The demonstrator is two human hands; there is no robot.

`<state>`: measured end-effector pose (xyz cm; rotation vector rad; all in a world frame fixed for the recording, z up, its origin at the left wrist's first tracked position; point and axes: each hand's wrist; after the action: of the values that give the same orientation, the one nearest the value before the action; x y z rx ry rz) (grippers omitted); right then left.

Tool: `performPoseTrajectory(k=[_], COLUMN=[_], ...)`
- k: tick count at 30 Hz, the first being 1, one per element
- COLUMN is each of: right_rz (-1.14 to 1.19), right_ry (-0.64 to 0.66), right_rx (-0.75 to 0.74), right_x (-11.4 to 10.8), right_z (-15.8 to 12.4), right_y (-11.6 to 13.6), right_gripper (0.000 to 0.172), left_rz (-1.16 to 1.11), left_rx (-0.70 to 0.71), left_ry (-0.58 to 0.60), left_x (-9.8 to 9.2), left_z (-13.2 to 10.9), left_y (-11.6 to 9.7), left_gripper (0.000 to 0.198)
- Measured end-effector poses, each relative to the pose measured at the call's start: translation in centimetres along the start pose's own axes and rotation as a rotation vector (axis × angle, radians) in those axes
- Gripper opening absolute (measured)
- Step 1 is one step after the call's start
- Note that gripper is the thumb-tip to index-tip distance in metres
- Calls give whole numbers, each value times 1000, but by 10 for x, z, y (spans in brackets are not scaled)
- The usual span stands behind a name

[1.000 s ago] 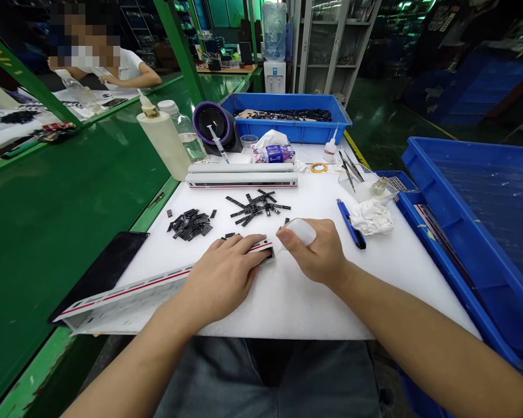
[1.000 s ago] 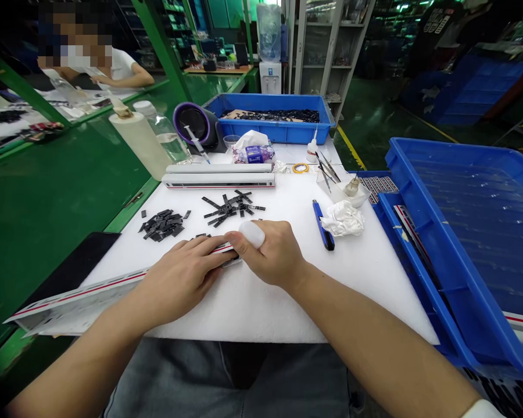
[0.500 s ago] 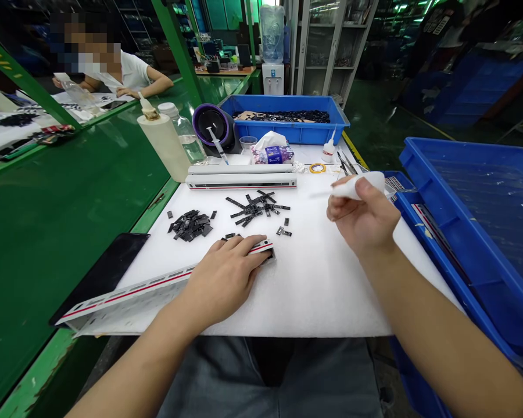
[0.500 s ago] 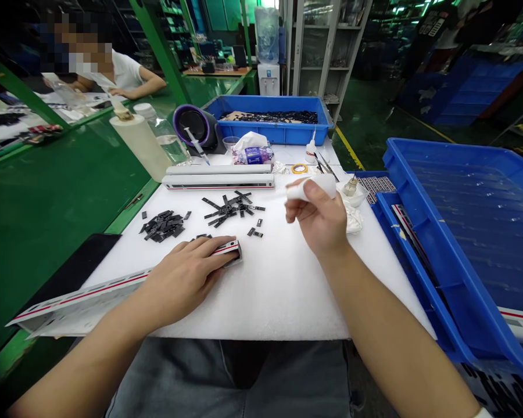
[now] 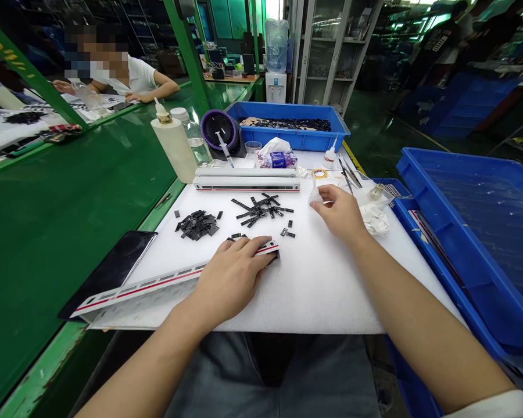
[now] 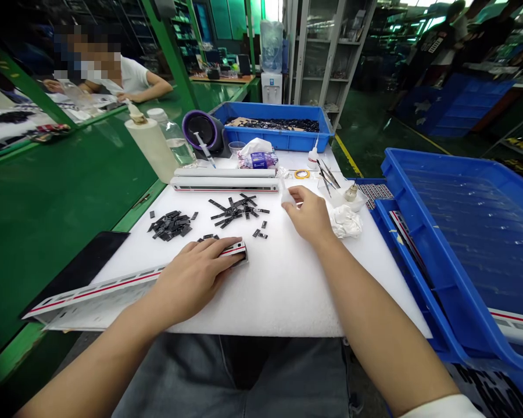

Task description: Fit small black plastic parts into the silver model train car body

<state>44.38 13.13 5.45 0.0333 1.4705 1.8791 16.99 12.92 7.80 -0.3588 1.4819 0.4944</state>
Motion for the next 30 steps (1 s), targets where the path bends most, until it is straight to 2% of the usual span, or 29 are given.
performPoseTrajectory(k=[5,9,11,13,15,16,17,19,21,23,25,28,30], right_rz=[-224,-219,-159,-166,-253,-288,-316,-338,-326,-306,-302,-308,-294], right_ry=[109,119,15,-239,-522,-598,-623,-584,-534,-544,-587,-550,-614], right_rx=[-15,-91,-208,-292,-269,-223,-165,-56,-5,-10,-18,21,-9], right_x=[7,1,-15,-40,-69,-81,-92,-106,-110,-109,-107,-109,-110], right_z=[-7,-8,-5,2,12,18,23,33,40,42,42,38,34], right_y=[-3,1,5,5,-1,-7,-14,-30,-42,-49,-50,-45,-37], right_gripper=[35,49,53,41,26,23,21,18,13,11,11,11,11], left_rz=[-13,-41,-51,-55,-54,-54,-55,-60,-64,-64,-63,-60,-60], left_rx=[2,1,3,5,9,10,12,15,16,17,22,32,28], left_ry=[-15,-39,-33,-19,-9,-7,-7,-14,-22,-29,-31,-20,-5], left_x=[1,1,1,0,-1,-1,-2,-2,-2,-1,-1,-1,-2], left_z=[0,0,0,0,0,-1,-1,-1,-1,-1,0,0,1], left_y=[0,1,2,4,5,5,5,5,5,5,5,5,5], left_gripper=[36,34,34,36,37,37,37,37,37,36,36,37,37])
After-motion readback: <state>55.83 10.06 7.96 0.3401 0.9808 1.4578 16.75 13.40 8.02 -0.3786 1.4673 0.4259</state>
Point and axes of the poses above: each hand's wrist, its own z-axis towards the middle knuckle, its own x-axis out of the palm, y = z × x, and after that the axes turned 3 degrees about z, right-handed
